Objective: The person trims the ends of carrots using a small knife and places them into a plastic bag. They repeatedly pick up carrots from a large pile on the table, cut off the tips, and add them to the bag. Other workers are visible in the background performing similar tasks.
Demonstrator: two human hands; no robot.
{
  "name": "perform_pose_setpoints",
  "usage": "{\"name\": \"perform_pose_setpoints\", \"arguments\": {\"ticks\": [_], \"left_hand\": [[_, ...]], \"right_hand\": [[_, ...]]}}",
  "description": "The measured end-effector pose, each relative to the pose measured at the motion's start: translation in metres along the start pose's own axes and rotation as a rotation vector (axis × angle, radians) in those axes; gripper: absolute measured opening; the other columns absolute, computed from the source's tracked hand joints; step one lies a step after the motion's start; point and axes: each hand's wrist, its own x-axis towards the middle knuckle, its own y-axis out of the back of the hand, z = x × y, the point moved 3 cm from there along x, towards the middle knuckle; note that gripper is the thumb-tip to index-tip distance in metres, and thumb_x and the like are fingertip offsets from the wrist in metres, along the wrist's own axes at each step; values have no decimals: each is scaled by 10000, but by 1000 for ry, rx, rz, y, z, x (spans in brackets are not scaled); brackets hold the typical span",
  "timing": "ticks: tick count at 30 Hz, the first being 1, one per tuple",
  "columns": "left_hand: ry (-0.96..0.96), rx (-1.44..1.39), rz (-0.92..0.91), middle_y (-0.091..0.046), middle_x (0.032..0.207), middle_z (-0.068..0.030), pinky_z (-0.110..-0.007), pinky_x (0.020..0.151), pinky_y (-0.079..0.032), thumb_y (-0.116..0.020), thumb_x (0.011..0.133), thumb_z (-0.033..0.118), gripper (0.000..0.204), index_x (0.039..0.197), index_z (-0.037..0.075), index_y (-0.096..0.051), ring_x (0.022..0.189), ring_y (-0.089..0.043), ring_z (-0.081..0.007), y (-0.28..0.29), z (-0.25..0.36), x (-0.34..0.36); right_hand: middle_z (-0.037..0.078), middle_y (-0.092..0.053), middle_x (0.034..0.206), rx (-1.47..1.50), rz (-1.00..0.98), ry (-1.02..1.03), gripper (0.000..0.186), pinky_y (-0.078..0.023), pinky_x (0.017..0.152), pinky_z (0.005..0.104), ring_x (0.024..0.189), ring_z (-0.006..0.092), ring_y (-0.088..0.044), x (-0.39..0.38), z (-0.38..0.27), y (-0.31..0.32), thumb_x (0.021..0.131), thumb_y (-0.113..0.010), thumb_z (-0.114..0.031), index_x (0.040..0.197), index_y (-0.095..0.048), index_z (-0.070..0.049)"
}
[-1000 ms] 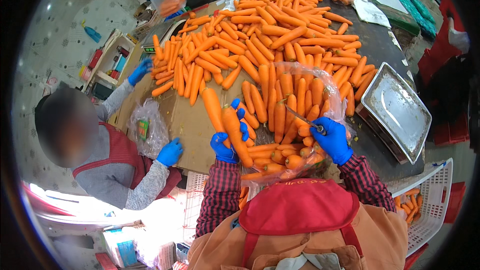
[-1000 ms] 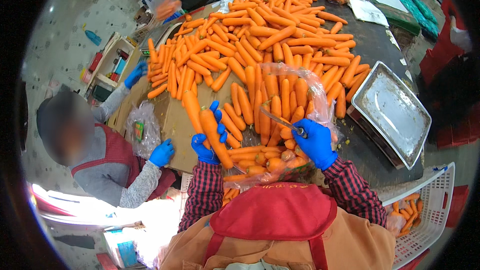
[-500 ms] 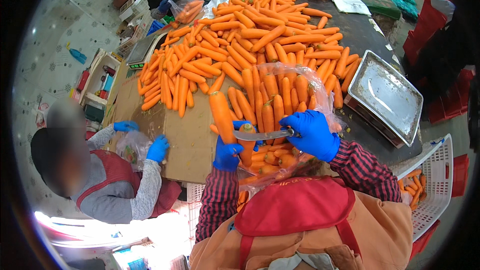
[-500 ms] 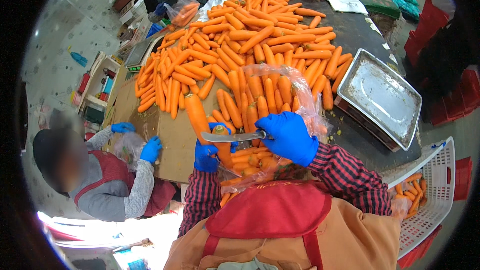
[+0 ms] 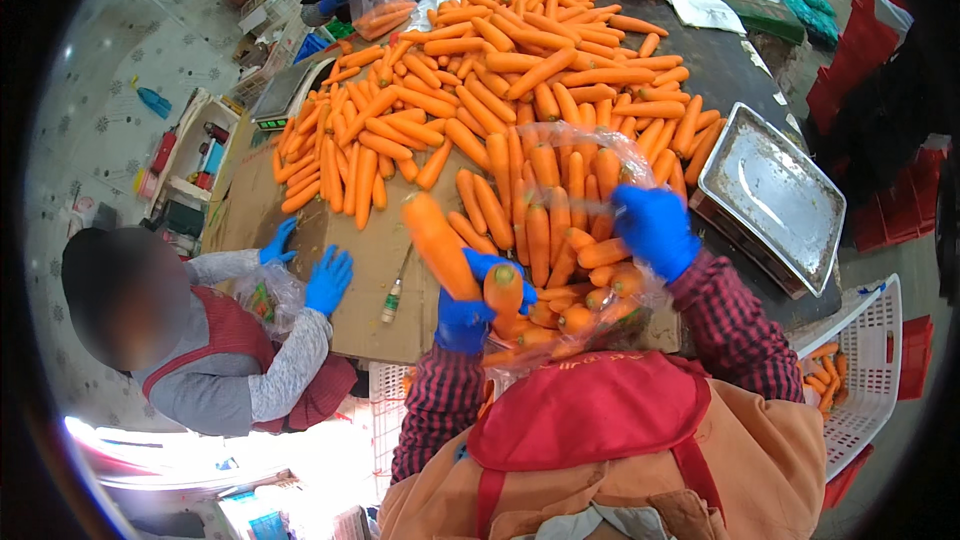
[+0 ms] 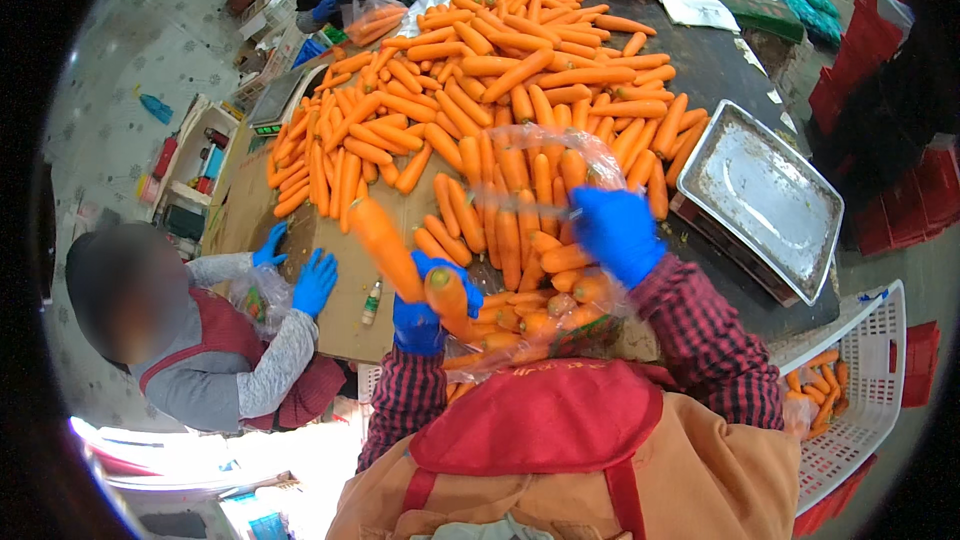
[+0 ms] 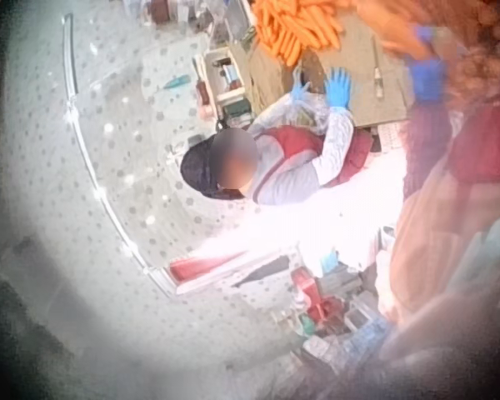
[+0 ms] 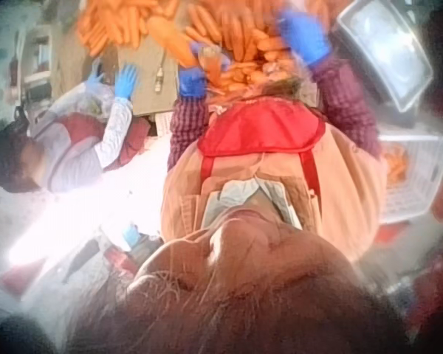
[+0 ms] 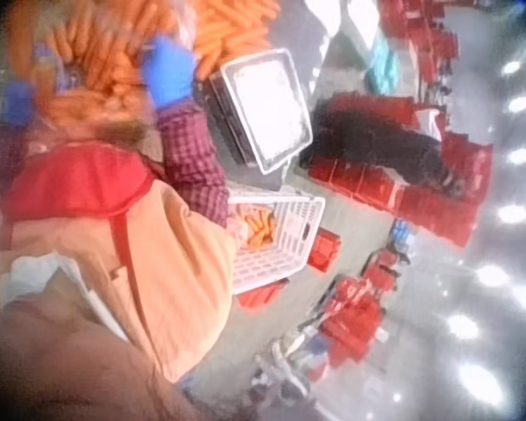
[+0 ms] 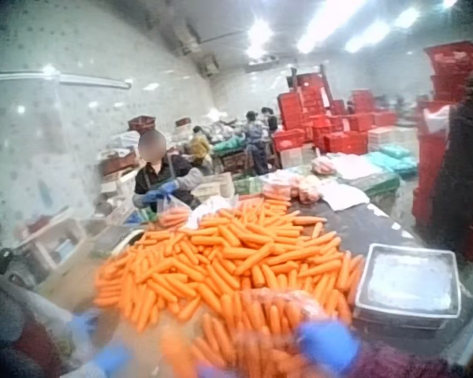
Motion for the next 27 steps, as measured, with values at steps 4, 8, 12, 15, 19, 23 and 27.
{"name": "perform_pose_setpoints", "arguments": {"ticks": [4, 8, 12, 15, 19, 23, 27], "left_hand": [[-31, 59, -47, -659, 866, -159, -364, 679, -556, -786, 649, 266, 465, 955, -40, -617, 750, -662, -256, 4, 5, -3], [28, 99, -139, -662, 977, -142, -351, 776, -534, -802, 638, 282, 510, 1000, -37, -638, 848, -651, -231, 1, 7, 8], [1, 299, -57, -626, 1104, -112, -349, 903, -483, -816, 644, 145, 521, 1091, -24, -610, 1026, -601, -221, 6, -2, 5], [-17, 381, 11, -615, 1122, -103, -352, 883, -497, -823, 663, 101, 564, 1155, -13, -571, 1032, -596, -209, 6, -6, 1], [-11, 489, 120, -606, 1130, -97, -323, 861, -517, -828, 670, 61, 616, 1205, -2, -530, 1048, -589, -200, 19, -17, -10], [-43, 704, 96, -594, 1155, -97, -302, 856, -524, -830, 673, 61, 646, 1231, 1, -510, 1066, -584, -194, 36, -28, -11], [-51, 618, 135, -600, 1147, -100, -320, 870, -506, -840, 672, 106, 621, 1201, -3, -533, 1054, -582, -192, 39, -33, -14]], "right_hand": [[138, -604, 660, 52, 109, -179, 98, -476, 520, 388, 614, 328, -619, -9, 20, 25, 757, -659, -138, 853, -651, -121], [112, -615, 670, 164, 94, -72, 117, -477, 528, 365, 615, 305, -622, -5, -9, 26, 726, -683, -137, 839, -651, -126], [96, -618, 686, 279, 43, 37, 189, -470, 549, 371, 612, 296, -610, -5, -38, 25, 690, -700, -119, 870, -641, -118], [81, -604, 686, 312, 37, 165, 209, -451, 566, 396, 628, 299, -592, -2, -61, 34, 672, -701, -122, 865, -623, -121], [42, -586, 678, 202, 7, 278, 195, -424, 555, 360, 611, 258, -577, 5, -81, 37, 652, -690, -105, 827, -609, -134], [41, -572, 668, 144, -4, 286, 183, -425, 556, 356, 613, 263, -576, 7, -86, 32, 644, -685, -112, 798, -590, -137], [58, -572, 658, 96, 16, 282, 158, -431, 536, 359, 607, 286, -579, 9, -88, 31, 649, -679, -117, 774, -584, -133]]}}
